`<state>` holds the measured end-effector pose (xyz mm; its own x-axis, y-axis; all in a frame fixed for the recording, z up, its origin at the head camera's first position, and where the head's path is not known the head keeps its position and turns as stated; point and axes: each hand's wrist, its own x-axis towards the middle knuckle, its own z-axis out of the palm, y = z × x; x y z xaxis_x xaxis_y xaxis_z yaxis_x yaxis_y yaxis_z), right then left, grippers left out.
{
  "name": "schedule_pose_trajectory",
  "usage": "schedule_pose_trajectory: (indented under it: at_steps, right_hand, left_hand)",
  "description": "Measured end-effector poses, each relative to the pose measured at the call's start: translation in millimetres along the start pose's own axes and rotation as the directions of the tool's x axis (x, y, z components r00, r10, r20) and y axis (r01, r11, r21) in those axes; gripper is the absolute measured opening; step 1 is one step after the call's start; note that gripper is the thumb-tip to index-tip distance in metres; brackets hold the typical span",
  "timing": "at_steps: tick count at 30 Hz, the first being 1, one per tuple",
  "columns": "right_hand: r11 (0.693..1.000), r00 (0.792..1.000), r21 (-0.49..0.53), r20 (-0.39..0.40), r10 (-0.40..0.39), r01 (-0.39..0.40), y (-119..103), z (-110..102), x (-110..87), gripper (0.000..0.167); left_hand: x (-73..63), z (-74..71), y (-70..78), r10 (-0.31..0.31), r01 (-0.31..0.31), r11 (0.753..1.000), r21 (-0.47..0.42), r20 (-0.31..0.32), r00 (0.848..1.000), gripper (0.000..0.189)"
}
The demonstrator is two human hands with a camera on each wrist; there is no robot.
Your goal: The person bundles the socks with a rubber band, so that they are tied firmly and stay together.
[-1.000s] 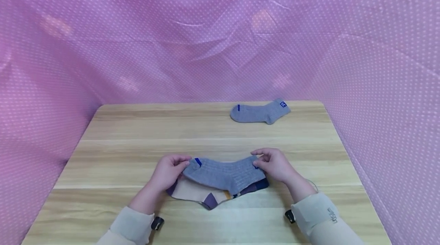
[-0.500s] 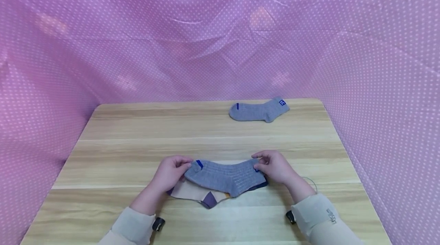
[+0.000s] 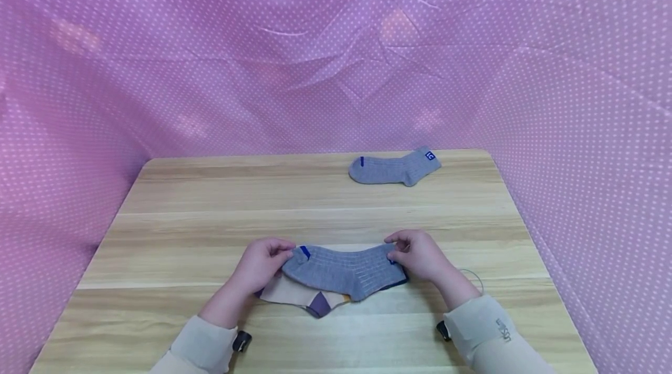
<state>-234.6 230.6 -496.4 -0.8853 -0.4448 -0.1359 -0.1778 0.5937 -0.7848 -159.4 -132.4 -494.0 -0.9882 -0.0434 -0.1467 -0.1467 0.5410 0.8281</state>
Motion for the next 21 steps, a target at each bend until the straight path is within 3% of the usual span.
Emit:
schedule_pose_trajectory:
  at_steps: [15, 21]
  right_hand:
    - [0.999, 1.0, -0.043, 0.008, 0.004, -0.004, -2.3, 0.3, 0.4, 0.025]
    - [0.997, 0.999, -0.066, 0.004, 0.037, -0.036, -3.2, 1.9, 2.1, 0.025]
  left_hand:
    - [-1.2, -1.8, 2.0, 0.021, -0.025, 0.994, 0.11, 0.04, 0.999, 0.014]
    - [0.1, -2.2, 0.0, 0.052, -0.062, 0.981, 0.186, 0.06, 0.997, 0.013]
